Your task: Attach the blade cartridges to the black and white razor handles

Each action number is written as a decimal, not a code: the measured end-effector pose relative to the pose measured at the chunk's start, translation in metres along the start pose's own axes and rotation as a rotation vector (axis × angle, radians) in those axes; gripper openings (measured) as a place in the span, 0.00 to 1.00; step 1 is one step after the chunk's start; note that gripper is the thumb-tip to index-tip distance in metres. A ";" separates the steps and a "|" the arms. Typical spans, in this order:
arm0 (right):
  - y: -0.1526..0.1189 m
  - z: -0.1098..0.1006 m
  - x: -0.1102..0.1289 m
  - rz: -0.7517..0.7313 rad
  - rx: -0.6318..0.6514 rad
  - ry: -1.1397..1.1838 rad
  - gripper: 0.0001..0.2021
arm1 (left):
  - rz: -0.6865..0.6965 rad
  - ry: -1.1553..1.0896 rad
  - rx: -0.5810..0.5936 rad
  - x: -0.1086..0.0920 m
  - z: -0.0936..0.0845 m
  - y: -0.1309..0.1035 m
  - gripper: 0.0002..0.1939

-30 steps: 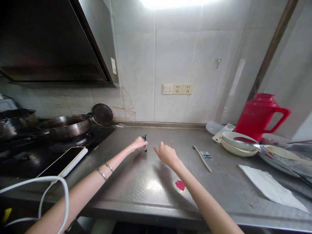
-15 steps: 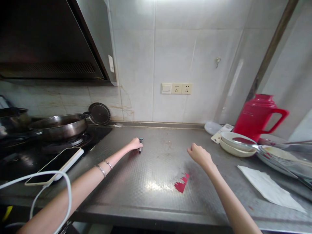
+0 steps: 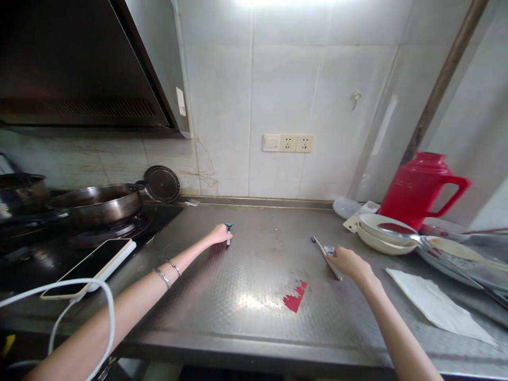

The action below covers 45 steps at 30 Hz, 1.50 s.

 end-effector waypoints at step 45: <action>-0.036 0.009 0.285 -0.341 -0.060 0.034 0.19 | 0.023 0.085 -0.040 -0.023 0.001 -0.025 0.14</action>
Point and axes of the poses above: each hand's wrist, its own y-axis towards the middle knuckle, its own z-axis out of the palm, x = y × z, the point moved 7 cm from there along y, towards the middle knuckle, and after that the axes turned 2 degrees about -z, right-handed, at the moved point
